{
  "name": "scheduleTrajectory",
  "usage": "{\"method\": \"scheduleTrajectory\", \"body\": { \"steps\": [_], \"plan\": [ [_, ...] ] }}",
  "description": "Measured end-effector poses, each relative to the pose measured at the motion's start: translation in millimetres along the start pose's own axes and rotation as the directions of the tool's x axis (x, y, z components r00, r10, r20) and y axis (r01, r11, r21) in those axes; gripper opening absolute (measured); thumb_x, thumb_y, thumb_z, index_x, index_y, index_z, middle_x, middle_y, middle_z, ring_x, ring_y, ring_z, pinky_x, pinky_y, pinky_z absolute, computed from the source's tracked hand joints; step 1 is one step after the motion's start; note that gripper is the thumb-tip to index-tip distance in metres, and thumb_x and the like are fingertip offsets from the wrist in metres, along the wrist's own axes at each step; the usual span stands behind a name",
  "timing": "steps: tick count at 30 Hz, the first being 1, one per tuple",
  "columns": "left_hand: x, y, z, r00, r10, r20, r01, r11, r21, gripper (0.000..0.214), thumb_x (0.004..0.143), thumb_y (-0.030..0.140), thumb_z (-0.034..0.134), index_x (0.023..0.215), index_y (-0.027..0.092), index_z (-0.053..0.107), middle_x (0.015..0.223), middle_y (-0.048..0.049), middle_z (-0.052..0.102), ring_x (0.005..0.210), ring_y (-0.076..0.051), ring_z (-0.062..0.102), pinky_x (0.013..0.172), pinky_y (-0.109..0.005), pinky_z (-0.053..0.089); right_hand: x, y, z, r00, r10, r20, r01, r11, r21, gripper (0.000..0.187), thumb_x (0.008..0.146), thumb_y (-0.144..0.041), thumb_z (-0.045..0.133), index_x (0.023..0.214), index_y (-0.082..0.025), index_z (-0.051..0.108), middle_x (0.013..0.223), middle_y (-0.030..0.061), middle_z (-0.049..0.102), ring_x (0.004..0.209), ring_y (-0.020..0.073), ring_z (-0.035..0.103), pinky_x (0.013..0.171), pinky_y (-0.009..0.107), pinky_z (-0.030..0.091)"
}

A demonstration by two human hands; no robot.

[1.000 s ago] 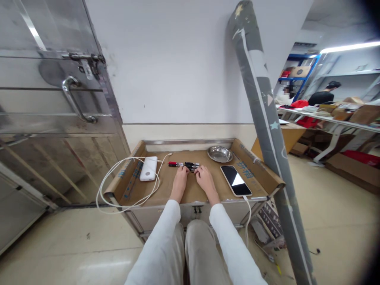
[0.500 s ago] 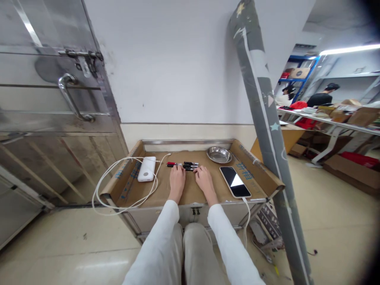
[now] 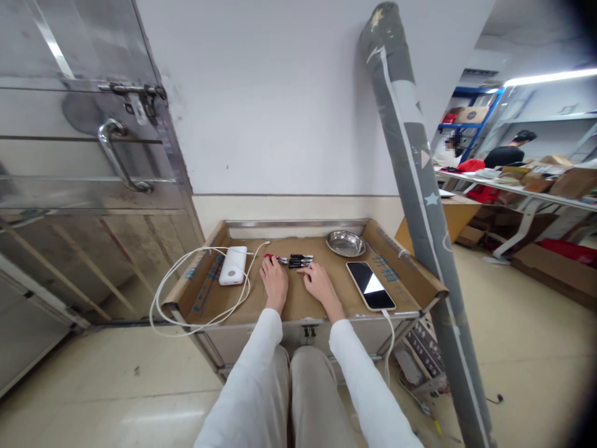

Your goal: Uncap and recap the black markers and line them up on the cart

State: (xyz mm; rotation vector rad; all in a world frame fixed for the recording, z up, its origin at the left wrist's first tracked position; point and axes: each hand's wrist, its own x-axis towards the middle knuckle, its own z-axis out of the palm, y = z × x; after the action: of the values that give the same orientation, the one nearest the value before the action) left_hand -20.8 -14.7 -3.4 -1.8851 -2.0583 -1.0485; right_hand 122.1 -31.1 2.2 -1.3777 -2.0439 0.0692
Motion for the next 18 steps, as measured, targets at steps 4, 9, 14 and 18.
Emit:
{"method": "scheduleTrajectory", "body": {
  "steps": [4, 9, 14, 18],
  "plan": [
    [1, 0, -1.9, 0.998, 0.061, 0.017, -0.062, 0.998, 0.016, 0.031, 0.088, 0.011, 0.03, 0.111, 0.011, 0.051, 0.123, -0.0214, 0.051, 0.121, -0.032, 0.043, 0.096, -0.049, 0.037, 0, 2, 1, 1.0, 0.015, 0.008, -0.015, 0.999, -0.035, 0.033, 0.083, -0.009, 0.044, 0.1, -0.024, 0.068, 0.096, 0.006, 0.06, 0.092, 0.0189, 0.052, 0.084, 0.031, 0.041],
    [-4, 3, -9.5, 0.999, -0.026, -0.029, 0.03, 0.992, 0.127, 0.027, 0.089, 0.016, 0.033, 0.105, 0.006, 0.053, 0.106, -0.0224, 0.055, 0.105, -0.034, 0.051, 0.089, -0.049, 0.04, -3, 2, -1, 0.998, 0.031, -0.052, -0.032, 0.999, -0.019, 0.032, 0.084, -0.007, 0.041, 0.099, -0.019, 0.066, 0.097, 0.007, 0.061, 0.093, 0.0184, 0.054, 0.087, 0.031, 0.041],
    [-12, 1, -13.7, 0.998, -0.063, -0.028, 0.067, 0.988, 0.14, 0.024, 0.091, 0.019, 0.034, 0.099, 0.007, 0.053, 0.099, -0.0198, 0.055, 0.099, -0.032, 0.053, 0.086, -0.048, 0.041, -3, 4, 2, 0.995, 0.025, -0.097, -0.026, 1.0, 0.0, 0.036, 0.085, -0.01, 0.037, 0.113, -0.017, 0.059, 0.103, 0.0092, 0.06, 0.098, 0.0198, 0.055, 0.092, 0.035, 0.043],
    [-12, 1, -15.0, 0.999, -0.022, 0.031, 0.022, 1.0, 0.02, 0.023, 0.093, 0.024, 0.035, 0.097, 0.01, 0.052, 0.097, -0.0175, 0.057, 0.095, -0.029, 0.056, 0.084, -0.046, 0.043, -2, 3, 1, 0.993, 0.02, -0.113, -0.017, 0.999, 0.035, 0.045, 0.085, -0.013, 0.04, 0.128, -0.02, 0.049, 0.11, 0.0092, 0.055, 0.104, 0.0202, 0.054, 0.095, 0.037, 0.043]
  ]
}}
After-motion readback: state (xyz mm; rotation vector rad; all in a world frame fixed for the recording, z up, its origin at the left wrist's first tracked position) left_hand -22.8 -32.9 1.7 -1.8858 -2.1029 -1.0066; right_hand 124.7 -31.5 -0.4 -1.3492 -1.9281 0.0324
